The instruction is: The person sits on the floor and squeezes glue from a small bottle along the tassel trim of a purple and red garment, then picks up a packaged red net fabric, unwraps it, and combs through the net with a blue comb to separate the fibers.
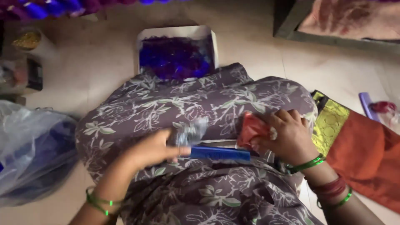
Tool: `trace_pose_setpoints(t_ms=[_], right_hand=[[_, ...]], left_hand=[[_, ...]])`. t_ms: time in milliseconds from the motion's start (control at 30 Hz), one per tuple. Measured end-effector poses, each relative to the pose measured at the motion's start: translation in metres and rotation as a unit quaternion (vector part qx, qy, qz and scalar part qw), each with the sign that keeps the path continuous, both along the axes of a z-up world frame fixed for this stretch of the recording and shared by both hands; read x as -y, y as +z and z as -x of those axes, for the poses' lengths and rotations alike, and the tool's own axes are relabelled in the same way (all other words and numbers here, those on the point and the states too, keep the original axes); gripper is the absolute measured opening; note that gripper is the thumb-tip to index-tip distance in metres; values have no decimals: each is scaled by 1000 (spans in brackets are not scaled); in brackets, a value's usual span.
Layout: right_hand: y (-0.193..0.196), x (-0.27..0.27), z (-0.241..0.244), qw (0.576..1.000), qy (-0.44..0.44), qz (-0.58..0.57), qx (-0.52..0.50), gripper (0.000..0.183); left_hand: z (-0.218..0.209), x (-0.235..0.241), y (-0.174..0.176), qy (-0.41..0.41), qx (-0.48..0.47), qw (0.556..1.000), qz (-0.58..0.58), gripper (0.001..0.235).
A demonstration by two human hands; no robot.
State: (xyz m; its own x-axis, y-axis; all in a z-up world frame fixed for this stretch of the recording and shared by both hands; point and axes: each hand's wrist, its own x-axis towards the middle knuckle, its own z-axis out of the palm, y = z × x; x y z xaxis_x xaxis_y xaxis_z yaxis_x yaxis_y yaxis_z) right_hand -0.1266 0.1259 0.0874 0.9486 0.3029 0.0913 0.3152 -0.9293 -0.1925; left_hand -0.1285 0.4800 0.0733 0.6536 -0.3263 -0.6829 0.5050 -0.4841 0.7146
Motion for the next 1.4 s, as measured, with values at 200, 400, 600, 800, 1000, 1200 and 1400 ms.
trace_pose_setpoints(t_ms=[200, 400, 600, 800, 1000, 1200, 1400], right_hand=[[18, 8, -16, 971, -87, -138, -176, 49], [32, -14, -7, 818, 62, -490, -296, 46], [37, -29, -15, 777, -21, -603, -180, 57], [17, -33, -21, 790, -63, -566, -227, 53], [7, -48, -24, 781, 9, -560, -276, 36], [9, -34, -36, 799, -19, -526, -291, 27], [14, -28, -39, 884, 24, -414, -218, 16]], left_hand=[[26, 14, 22, -106, 252, 947, -166, 97], [-3, 84, 50, -14, 423, 905, 34, 101], [-19, 110, 20, 166, 314, 917, 183, 46], [-17, 101, -2, 145, 296, 934, 136, 39], [-14, 92, 27, 78, 333, 937, 68, 29], [-21, 93, 10, 122, 351, 915, 158, 15], [-26, 104, 19, 120, 376, 908, 140, 13]])
